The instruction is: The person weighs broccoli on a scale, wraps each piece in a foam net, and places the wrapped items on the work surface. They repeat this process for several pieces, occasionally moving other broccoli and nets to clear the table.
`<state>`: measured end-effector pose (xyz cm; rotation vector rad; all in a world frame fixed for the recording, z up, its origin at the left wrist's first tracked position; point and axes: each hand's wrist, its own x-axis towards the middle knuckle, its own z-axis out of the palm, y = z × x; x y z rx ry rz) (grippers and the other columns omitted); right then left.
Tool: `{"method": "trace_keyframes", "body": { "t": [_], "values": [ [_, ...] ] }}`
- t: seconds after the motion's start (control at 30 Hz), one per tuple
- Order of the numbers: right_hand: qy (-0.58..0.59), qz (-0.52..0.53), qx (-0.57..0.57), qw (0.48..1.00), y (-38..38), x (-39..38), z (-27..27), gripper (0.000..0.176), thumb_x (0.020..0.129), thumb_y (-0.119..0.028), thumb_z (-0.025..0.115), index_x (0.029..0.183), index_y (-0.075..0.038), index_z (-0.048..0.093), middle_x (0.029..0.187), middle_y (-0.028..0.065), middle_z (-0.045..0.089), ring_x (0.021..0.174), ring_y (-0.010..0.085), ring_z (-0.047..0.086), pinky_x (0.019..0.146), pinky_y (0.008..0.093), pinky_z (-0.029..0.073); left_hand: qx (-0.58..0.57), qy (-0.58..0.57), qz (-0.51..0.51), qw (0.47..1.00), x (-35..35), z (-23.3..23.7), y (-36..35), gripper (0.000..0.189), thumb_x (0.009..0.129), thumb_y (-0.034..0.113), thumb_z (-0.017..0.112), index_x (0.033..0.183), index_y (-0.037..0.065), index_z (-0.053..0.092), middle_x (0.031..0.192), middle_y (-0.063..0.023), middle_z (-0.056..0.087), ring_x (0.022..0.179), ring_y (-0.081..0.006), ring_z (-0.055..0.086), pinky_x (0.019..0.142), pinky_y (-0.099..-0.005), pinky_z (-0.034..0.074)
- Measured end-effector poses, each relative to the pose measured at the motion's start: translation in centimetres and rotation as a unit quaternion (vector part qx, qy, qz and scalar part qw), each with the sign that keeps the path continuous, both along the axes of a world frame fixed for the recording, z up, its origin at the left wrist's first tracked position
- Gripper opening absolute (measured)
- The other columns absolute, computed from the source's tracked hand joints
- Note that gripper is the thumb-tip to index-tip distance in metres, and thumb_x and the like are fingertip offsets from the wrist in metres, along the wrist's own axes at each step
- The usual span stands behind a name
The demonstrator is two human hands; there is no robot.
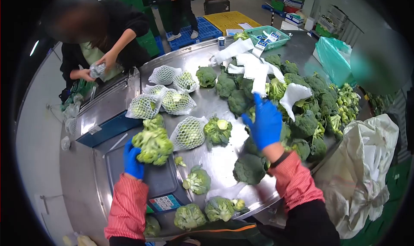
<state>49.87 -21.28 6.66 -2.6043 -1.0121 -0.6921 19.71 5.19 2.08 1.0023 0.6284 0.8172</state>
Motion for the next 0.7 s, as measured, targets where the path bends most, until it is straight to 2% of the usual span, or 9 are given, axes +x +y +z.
{"method": "trace_keyframes", "body": {
  "t": [0.13,0.27,0.37,0.5,0.53,0.57,0.6,0.67,0.7],
  "values": [
    [-0.129,-0.068,-0.12,0.982,1.3,8.6,-2.4,0.054,0.072,-0.025,0.068,0.121,-0.014,0.049,0.088,0.0084,0.056,0.081,0.0255,0.056,0.064,0.037,0.044,0.003,0.02,0.054,0.998,-6.1,-3.4,-0.1,0.049,0.07,0.001,0.051,0.119,0.002,0.047,0.116,-0.0131,0.053,0.11,-0.0272,0.052,0.096,-0.038,0.042],
    [-0.123,0.079,-0.064,0.987,2.6,9.2,-3.5,0.004,0.073,-0.009,0.056,0.071,-0.013,0.055,0.075,0.0065,0.055,0.077,0.0264,0.056,0.061,0.0402,0.043,0.106,0.105,0.098,0.984,-9.8,-4.7,-1.0,0.057,0.072,-0.001,0.054,0.128,0.002,0.042,0.12,-0.0123,0.05,0.114,-0.025,0.047,0.1,-0.035,0.035],
    [-0.079,0.255,-0.001,0.964,3.2,-1.6,0.6,0.009,0.068,-0.008,0.06,0.075,-0.011,0.055,0.076,0.0089,0.054,0.077,0.0297,0.054,0.063,0.0413,0.041,0.564,0.335,0.213,0.725,-7.6,3.1,-7.3,0.058,0.074,0.009,0.062,0.127,-0.001,0.041,0.121,-0.0169,0.047,0.114,-0.0314,0.045,0.099,-0.039,0.034],
    [0.246,0.427,0.121,0.862,2.1,-12.3,0.8,0.019,0.071,-0.009,0.063,0.088,-0.004,0.055,0.082,0.0132,0.055,0.078,0.0319,0.055,0.07,0.0378,0.045,0.526,0.204,-0.053,0.824,-2.5,4.6,-14.0,0.075,0.072,0.03,0.074,0.133,0.002,0.038,0.131,-0.0173,0.043,0.123,-0.0312,0.04,0.104,-0.0391,0.029],
    [0.343,0.412,0.138,0.833,1.9,-13.7,0.4,0.02,0.073,-0.01,0.062,0.091,-0.003,0.055,0.082,0.013,0.056,0.076,0.0303,0.055,0.071,0.0359,0.045,0.481,0.128,-0.076,0.864,-1.4,2.5,-14.9,0.065,0.074,0.024,0.073,0.129,0.004,0.044,0.127,-0.0171,0.048,0.117,-0.0255,0.047,0.097,-0.0362,0.038],
    [0.453,0.378,0.159,0.792,1.7,-14.5,0.7,0.017,0.077,-0.006,0.058,0.094,-0.004,0.054,0.078,0.0056,0.054,0.067,0.0172,0.053,0.063,0.0278,0.044,0.242,0.192,-0.162,0.937,-1.0,3.9,-15.9,0.049,0.077,0.018,0.07,0.12,0.003,0.052,0.108,-0.0136,0.06,0.098,-0.0193,0.059,0.084,-0.0317,0.048],
    [0.52,0.36,0.195,0.75,1.9,-14.8,0.3,0.017,0.078,-0.004,0.056,0.096,-0.004,0.054,0.078,0.0032,0.053,0.066,0.013,0.051,0.062,0.0253,0.042,0.248,0.153,-0.114,0.95,-0.3,2.7,-16.0,0.035,0.079,0.014,0.069,0.11,0.001,0.058,0.086,-0.0081,0.064,0.075,-0.013,0.062,0.066,-0.0267,0.052],
    [0.645,0.308,0.257,0.65,2.2,-15.4,-0.8,0.019,0.081,-0.001,0.053,0.1,-0.004,0.053,0.078,-0.0016,0.052,0.065,0.0046,0.045,0.059,0.0201,0.039,0.003,0.145,-0.156,0.977,-0.4,2.8,-16.3,0.03,0.08,0.014,0.067,0.106,0.002,0.057,0.073,-0.0056,0.062,0.063,-0.012,0.06,0.055,-0.0259,0.049],
    [0.632,0.304,0.251,0.667,2.3,-15.9,-0.7,0.024,0.082,0.004,0.05,0.104,-0.004,0.052,0.079,-0.0048,0.049,0.064,0.0001,0.04,0.056,0.0158,0.034,-0.015,0.137,-0.16,0.977,-0.7,3.1,-16.4,0.026,0.081,0.015,0.065,0.103,0.003,0.057,0.072,-0.0055,0.061,0.06,-0.0115,0.059,0.052,-0.0252,0.048]
  ]
}}
